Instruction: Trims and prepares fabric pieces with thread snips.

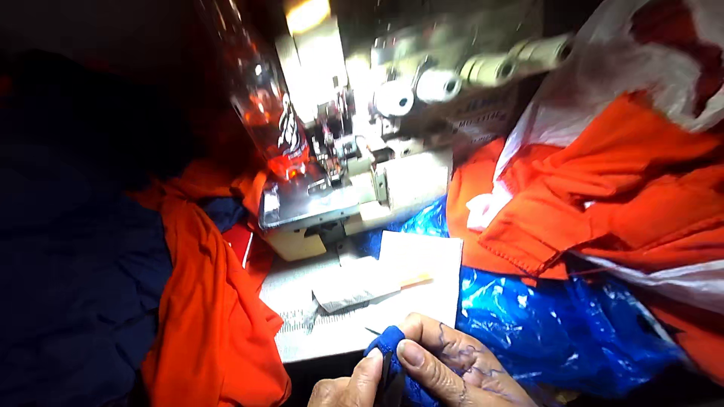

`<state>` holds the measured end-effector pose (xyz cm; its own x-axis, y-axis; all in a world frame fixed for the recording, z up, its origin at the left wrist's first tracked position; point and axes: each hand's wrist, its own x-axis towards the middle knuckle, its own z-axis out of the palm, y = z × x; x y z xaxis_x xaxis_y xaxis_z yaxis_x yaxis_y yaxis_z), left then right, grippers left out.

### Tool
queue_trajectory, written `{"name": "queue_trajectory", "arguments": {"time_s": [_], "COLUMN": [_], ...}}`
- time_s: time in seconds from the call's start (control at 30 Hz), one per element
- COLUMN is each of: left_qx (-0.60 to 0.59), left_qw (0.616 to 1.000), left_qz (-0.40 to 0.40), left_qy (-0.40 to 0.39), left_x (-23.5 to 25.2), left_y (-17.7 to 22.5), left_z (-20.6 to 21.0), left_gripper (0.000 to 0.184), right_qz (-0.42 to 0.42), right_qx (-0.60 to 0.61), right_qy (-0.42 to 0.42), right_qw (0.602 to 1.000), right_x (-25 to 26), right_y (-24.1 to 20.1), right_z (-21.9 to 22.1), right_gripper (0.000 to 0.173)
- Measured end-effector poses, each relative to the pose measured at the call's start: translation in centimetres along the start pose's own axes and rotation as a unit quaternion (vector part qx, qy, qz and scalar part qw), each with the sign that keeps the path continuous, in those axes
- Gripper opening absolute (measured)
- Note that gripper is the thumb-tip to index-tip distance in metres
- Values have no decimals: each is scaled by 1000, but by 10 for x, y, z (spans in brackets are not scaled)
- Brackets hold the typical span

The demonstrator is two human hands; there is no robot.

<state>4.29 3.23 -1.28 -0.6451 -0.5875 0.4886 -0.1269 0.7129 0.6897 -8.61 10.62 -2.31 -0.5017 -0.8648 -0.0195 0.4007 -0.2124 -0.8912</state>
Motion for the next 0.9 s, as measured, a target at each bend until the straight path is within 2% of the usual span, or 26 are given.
{"name": "queue_trajectory", "arguments": {"time_s": [0.33,0.43,0.7,0.9], "left_qx": [-145,-148,-157,-134], "left_qw": [988,987,987,990], "left_qz": [-41,-51,-40,-34], "left_qy": [-26,-20,0,-14], "left_x": [35,37,38,37], "left_y": [-14,-13,-13,-11], "left_z": [9,14,24,24], "left_gripper": [20,19,18,21], "right_qz": [-78,-81,-20,-41], "right_qx": [-96,-89,-12,-64], "right_qy": [50,55,76,63], "right_qw": [991,991,997,995], "right_x": [19,20,21,20], "right_y": [-3,-5,-11,-9], "right_z": [-15,-17,-18,-22], "right_gripper": [16,16,24,19]}}
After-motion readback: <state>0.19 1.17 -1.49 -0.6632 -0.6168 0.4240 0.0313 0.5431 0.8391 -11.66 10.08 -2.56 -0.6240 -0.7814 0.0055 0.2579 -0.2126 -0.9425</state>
